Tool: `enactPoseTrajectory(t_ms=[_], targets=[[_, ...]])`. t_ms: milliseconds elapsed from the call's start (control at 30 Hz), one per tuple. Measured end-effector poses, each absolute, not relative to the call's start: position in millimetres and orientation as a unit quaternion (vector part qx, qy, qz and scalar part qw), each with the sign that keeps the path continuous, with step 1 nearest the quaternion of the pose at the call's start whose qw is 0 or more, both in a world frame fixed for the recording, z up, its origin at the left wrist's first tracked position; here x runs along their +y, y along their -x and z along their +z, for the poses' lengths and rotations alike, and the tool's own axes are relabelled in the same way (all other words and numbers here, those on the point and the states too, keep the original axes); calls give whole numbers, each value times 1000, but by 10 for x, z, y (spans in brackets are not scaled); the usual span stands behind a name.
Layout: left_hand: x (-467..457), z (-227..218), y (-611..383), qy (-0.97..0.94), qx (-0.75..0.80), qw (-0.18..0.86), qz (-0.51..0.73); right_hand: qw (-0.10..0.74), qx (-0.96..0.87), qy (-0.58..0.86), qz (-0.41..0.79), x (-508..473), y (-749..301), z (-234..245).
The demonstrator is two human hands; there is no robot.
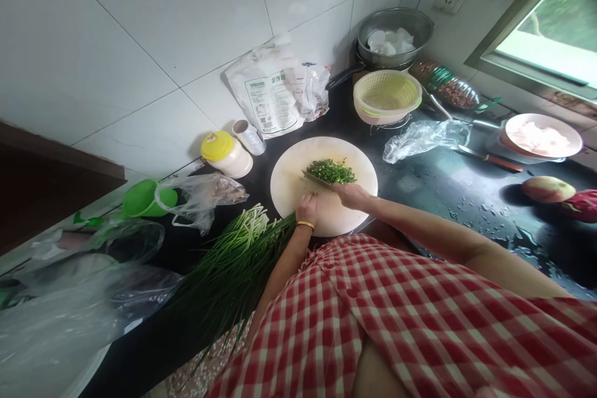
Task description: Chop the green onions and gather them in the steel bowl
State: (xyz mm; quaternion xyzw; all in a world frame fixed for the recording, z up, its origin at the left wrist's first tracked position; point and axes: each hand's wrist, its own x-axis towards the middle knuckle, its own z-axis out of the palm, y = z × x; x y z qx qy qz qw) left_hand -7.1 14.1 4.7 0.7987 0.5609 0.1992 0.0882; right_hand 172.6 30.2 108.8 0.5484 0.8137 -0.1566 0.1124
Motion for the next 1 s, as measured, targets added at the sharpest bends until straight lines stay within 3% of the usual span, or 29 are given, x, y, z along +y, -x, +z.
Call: enactPoseTrajectory(t_ms=[1000], targets=[[175,9,-2,-789,579,53,196,124,842,-501,-160,174,-1507,1120]])
